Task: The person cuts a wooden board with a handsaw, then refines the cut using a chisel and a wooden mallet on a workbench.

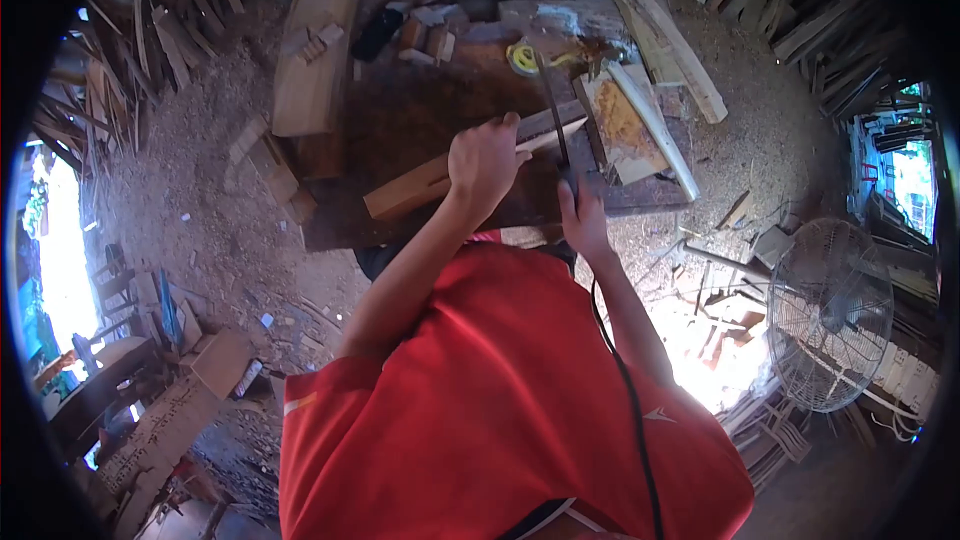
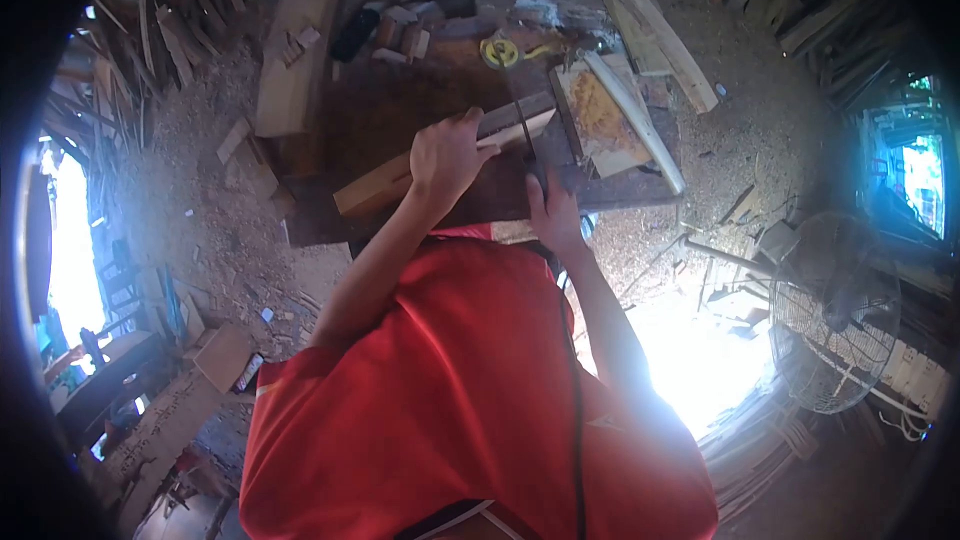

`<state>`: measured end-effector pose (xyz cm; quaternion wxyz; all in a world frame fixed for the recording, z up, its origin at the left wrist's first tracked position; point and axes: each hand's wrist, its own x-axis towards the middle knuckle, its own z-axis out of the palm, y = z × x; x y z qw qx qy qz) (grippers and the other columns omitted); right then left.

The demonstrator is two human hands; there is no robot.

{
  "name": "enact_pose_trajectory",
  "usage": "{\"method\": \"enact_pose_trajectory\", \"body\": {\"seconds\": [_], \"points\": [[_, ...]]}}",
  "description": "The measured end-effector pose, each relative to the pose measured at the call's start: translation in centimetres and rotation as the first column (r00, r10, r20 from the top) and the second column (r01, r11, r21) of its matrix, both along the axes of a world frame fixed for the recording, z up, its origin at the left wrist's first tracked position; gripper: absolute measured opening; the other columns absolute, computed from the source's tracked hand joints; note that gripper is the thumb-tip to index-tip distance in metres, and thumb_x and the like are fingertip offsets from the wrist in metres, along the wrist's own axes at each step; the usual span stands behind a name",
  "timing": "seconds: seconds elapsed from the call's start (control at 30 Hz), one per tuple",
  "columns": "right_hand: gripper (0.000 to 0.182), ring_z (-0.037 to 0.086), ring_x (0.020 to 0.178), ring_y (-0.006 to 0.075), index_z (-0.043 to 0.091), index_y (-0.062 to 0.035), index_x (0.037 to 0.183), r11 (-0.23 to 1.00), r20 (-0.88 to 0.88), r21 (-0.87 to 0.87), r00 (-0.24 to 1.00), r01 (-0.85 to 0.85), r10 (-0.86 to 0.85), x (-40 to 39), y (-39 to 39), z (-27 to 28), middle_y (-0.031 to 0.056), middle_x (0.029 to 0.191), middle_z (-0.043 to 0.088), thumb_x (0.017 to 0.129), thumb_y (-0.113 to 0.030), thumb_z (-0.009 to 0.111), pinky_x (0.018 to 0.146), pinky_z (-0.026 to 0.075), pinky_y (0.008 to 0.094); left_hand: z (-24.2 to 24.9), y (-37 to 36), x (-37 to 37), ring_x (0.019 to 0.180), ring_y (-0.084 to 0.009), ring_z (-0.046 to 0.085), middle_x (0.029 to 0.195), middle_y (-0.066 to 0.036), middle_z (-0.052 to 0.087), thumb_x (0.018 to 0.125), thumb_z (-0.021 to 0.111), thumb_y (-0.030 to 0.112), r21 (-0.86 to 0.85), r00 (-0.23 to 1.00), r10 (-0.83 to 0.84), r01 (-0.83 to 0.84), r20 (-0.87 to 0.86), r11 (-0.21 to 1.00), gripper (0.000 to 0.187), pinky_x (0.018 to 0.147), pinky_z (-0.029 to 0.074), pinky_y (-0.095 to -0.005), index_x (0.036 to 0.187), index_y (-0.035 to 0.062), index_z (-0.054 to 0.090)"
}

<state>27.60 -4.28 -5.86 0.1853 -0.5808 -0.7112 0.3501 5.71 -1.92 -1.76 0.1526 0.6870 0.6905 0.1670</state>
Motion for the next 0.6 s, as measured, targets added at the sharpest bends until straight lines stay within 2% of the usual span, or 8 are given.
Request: {"method": "enact_pose_trajectory", "body": {"seconds": [0.03,0.1,0.2,0.23,0.33,0.37,0.5,0.6], "points": [[0.04,0.067,0.1,0.0571,0.059,0.0028,0.132,0.983,-0.045,0.181,0.999,-0.017,0.026,1.8,-1.5,-3.2,0.0329,0.102,0.071,0.111,-0.03,0.052,0.084,0.054,0.0609,0.3,0.4,-0.3,0.083,-0.0336,0.077,0.093,-0.011,0.076,0.081,0.088,0.036,-0.032,1.0,0.01,-0.01,-0.005,0.999,0.043,0.07,0.061,-0.0433,0.105,0.0089,0.065],[0.037,0.066,0.091,0.0583,0.061,0.0041,0.124,0.987,-0.173,0.157,0.985,0.022,0.005,2.1,-2.4,-3.0,0.0337,0.092,0.07,0.111,-0.03,0.055,0.076,0.052,0.0617,-0.4,0.3,-0.1,0.082,-0.0341,0.077,0.091,-0.011,0.076,0.081,0.087,0.037,0.047,1.0,0.015,-0.015,0.001,0.999,0.042,0.07,0.061,-0.0439,0.104,0.0092,0.066],[0.044,0.067,0.106,0.0559,0.06,0.0031,0.137,0.997,0.074,-0.077,0.997,0.01,-0.005,-0.9,1.3,1.9,0.035,0.11,0.071,0.111,-0.032,0.054,0.087,0.056,0.0581,-0.8,-0.4,0.9,0.082,-0.0335,0.077,0.088,-0.012,0.076,0.08,0.088,0.038,0.056,1.0,0.006,-0.006,-0.003,0.998,0.041,0.07,0.062,-0.0434,0.101,0.0095,0.067],[0.049,0.068,0.107,0.0557,0.056,0.0024,0.145,0.989,0.05,-0.147,0.999,0.014,-0.006,-0.9,1.6,1.9,0.0359,0.11,0.071,0.11,-0.032,0.055,0.089,0.056,0.0575,-0.1,-0.2,0.5,0.083,-0.0326,0.078,0.088,-0.012,0.077,0.08,0.089,0.036,0.029,1.0,0.005,-0.005,-0.002,1.0,0.041,0.07,0.062,-0.0424,0.102,0.0093,0.067],[0.046,0.069,0.092,0.0559,0.057,0.0031,0.142,0.981,-0.071,0.193,0.997,-0.016,0.03,2.3,-2.0,-4.1,0.0345,0.092,0.071,0.11,-0.03,0.055,0.077,0.055,0.0588,0.5,1.1,-0.7,0.084,-0.0323,0.078,0.089,-0.013,0.077,0.079,0.089,0.036,0.011,1.0,0.008,-0.008,-0.021,1.0,0.042,0.071,0.062,-0.0416,0.103,0.0085,0.067],[0.046,0.068,0.084,0.0564,0.056,0.0032,0.142,0.862,-0.131,0.504,0.983,-0.045,0.128,2.7,-1.7,-6.1,0.0332,0.082,0.069,0.11,-0.03,0.055,0.071,0.054,0.0596,0.1,1.3,-0.8,0.084,-0.0325,0.078,0.089,-0.013,0.077,0.079,0.089,0.036,0.029,1.0,0.009,-0.009,-0.017,1.0,0.043,0.072,0.062,-0.0419,0.103,0.0085,0.068],[0.047,0.068,0.086,0.0573,0.057,0.0033,0.139,1.0,0.007,0.008,1.0,0.019,-0.019,-0.5,0.7,0.5,0.0347,0.082,0.069,0.109,-0.034,0.057,0.072,0.054,0.0614,-0.4,0.3,0.1,0.085,-0.0334,0.078,0.09,-0.014,0.078,0.079,0.089,0.038,0.032,1.0,0.002,-0.002,0.005,0.999,0.045,0.073,0.062,-0.0432,0.105,0.0083,0.068],[0.047,0.068,0.091,0.0571,0.058,0.0031,0.137,0.998,-0.031,0.052,0.999,0.029,-0.027,0.5,-0.7,-1.9,0.0361,0.089,0.07,0.109,-0.035,0.056,0.076,0.054,0.0619,0.2,0.8,-0.6,0.086,-0.0346,0.077,0.091,-0.014,0.078,0.078,0.089,0.043,-0.046,1.0,-0.008,0.008,-0.003,0.999,0.048,0.075,0.062,-0.0469,0.106,0.0088,0.069]]}}
